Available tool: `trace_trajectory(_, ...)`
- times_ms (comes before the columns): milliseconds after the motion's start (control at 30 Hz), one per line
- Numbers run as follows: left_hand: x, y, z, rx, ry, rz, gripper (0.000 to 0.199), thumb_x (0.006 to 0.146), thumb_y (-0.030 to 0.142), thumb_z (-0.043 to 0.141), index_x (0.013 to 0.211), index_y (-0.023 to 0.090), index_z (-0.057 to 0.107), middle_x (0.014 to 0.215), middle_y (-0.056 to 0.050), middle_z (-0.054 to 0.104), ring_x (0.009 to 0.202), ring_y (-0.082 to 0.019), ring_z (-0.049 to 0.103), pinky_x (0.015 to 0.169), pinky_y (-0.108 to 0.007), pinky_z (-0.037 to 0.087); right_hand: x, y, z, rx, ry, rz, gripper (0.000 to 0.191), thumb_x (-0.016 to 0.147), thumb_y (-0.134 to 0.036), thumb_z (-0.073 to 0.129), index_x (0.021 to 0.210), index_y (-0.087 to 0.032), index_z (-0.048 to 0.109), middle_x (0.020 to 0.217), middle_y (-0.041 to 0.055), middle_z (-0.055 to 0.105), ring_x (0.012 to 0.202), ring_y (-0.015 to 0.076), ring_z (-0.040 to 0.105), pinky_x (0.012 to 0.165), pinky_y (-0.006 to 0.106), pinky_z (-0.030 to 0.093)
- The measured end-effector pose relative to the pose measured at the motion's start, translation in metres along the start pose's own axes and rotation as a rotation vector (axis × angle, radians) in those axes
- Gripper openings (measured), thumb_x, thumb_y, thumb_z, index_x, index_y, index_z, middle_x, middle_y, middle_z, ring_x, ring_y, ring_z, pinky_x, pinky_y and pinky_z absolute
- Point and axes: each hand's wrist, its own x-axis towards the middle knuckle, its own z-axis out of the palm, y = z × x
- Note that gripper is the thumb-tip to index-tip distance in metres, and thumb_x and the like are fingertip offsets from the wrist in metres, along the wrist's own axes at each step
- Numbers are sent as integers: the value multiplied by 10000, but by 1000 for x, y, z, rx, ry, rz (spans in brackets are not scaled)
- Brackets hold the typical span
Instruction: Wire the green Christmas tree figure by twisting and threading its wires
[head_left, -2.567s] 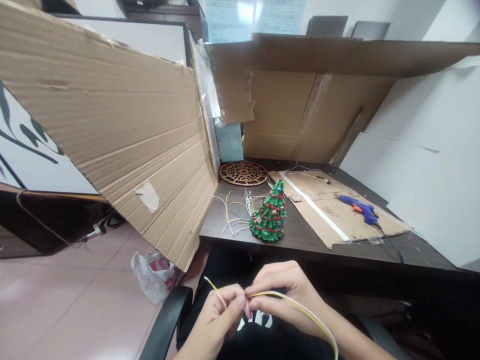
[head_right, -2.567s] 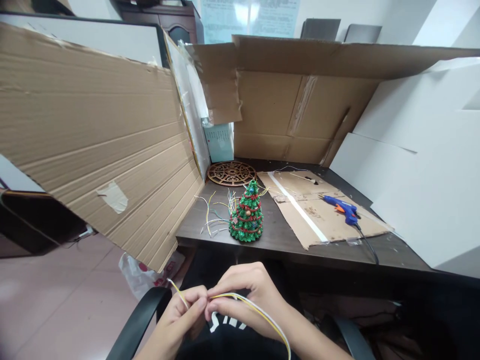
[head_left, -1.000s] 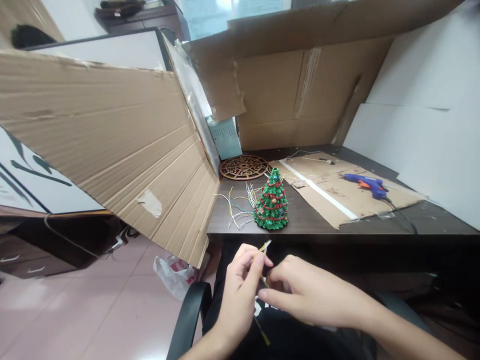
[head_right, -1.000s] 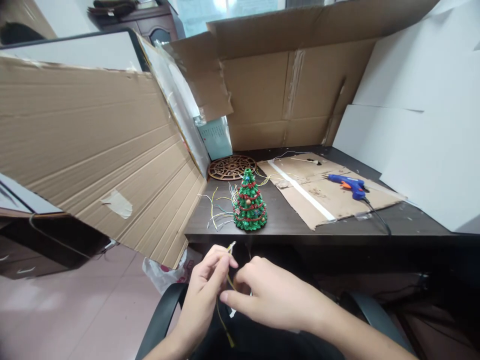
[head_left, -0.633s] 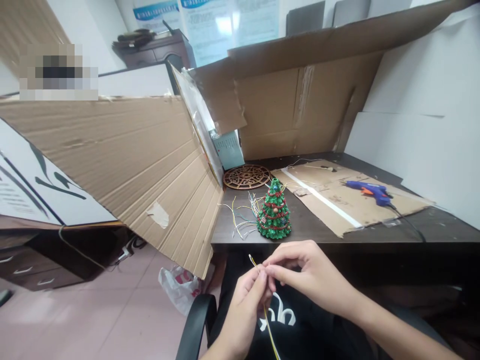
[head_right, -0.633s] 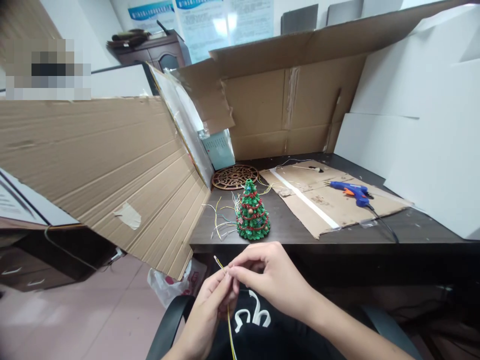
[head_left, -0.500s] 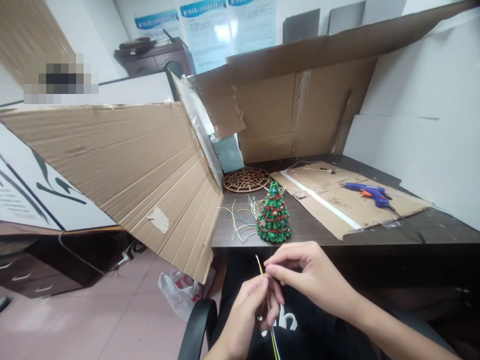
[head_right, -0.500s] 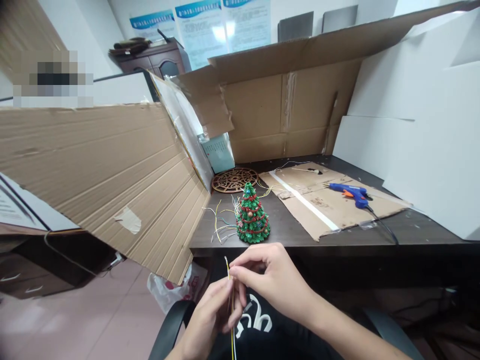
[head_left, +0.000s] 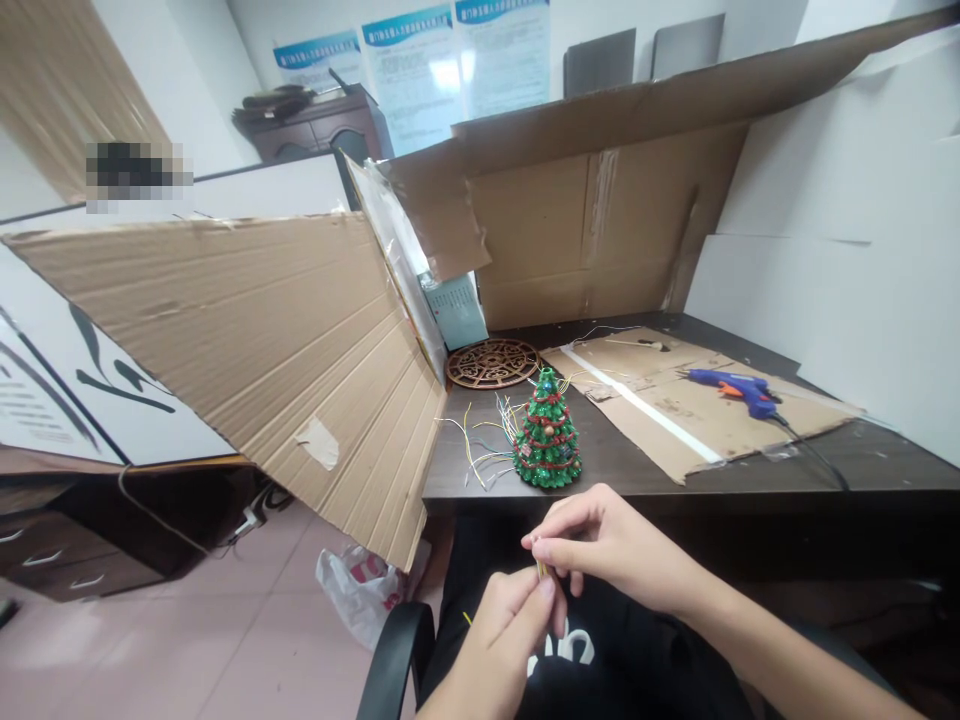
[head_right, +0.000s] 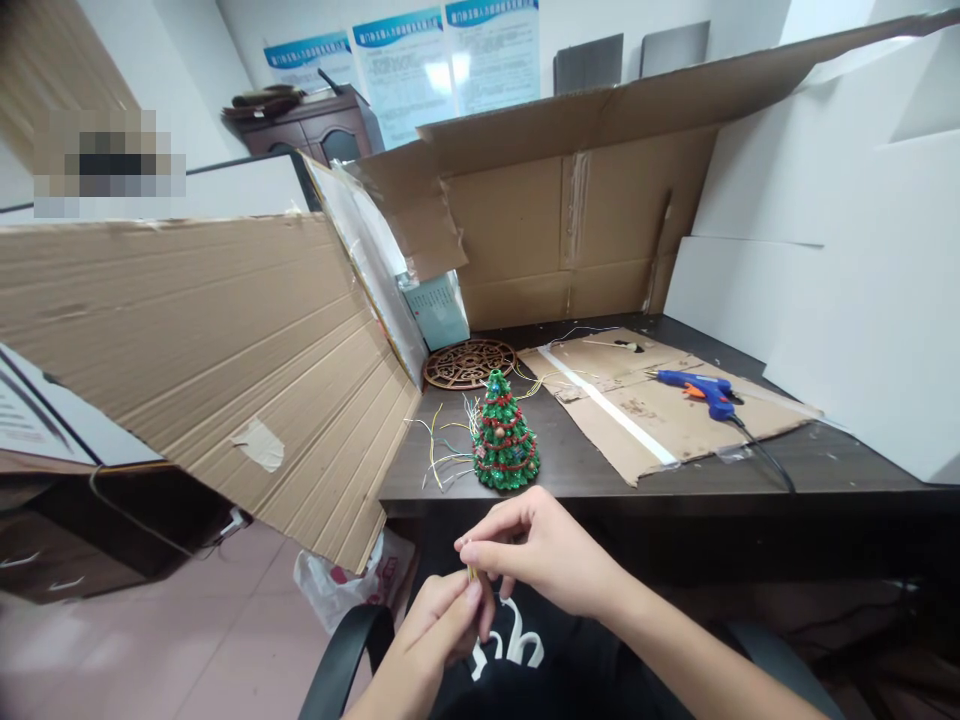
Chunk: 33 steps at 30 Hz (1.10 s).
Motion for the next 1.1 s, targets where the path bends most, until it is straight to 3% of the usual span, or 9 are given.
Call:
trace_trajectory(100, 4, 6, 0, -155, -76, -34, 555, 1020, 668, 560, 859, 137, 556, 624, 41, 345, 511, -93, 237, 472, -190, 202, 0, -3, -3, 24, 41, -47, 250, 752, -338, 845, 844, -110, 802, 768, 84, 715, 588, 102, 623, 525, 177, 538)
trace_trajectory(200, 8, 14, -3, -231, -196, -9, 489, 1063, 588, 533, 882, 134, 545, 547, 44, 389, 445, -90, 354, 460, -157, 295, 3, -22, -12, 3, 127, -134, 226, 758, -326, 842, 826, -121, 776, 681, 42, 669, 570, 103, 605, 533, 194, 550)
trace_trajectory(433, 28, 47, -21, -403, -412, 156, 378, 1114, 405, 522, 885, 110, 576, 530, 1, 500, 410, -121, 523, 436, -142, 445, 32, -116, -29, -245, 252, -438, 249, 784, -348, 832, 870, -123, 766, 729, 54, 697, 609, 109, 643, 572, 191, 558)
trace_trajectory(633, 47, 82, -25, -394, -432, 266, 443, 1142, 412, 414, 951, 78, 632, 641, -96, 627, 486, -169, 621, 471, -177, 515, 52, -177, -36, -320, 289, -618, 297, 799, -392, 822, 878, -110, 769, 717, 64, 690, 591, 102, 640, 558, 198, 577)
trace_trajectory(867, 53, 94, -16, -523, -487, 312, 438, 1110, 425, 479, 880, 82, 625, 638, -65, 564, 501, -162, 597, 486, -184, 501, 65, -209, -42, -353, 306, -603, 271, 768, -373, 842, 812, -116, 768, 695, 65, 683, 572, 98, 627, 554, 214, 585)
trace_trajectory(1000, 55, 91, -7, -573, -386, 399, 450, 1098, 409, 515, 749, 126, 522, 624, 0, 443, 457, -105, 466, 452, -164, 422, 68, -220, -44, -376, 308, -613, 241, 765, -346, 843, 805, -119, 771, 699, 68, 685, 582, 102, 629, 562, 220, 589)
trace_trajectory(1100, 54, 88, -3, -480, -259, 473, 476, 1094, 454, 532, 737, 142, 490, 607, 21, 403, 451, -85, 392, 444, -152, 369, 69, -225, -47, -351, 304, -617, 214, 781, -329, 835, 797, -126, 769, 705, 65, 683, 593, 96, 626, 577, 213, 589)
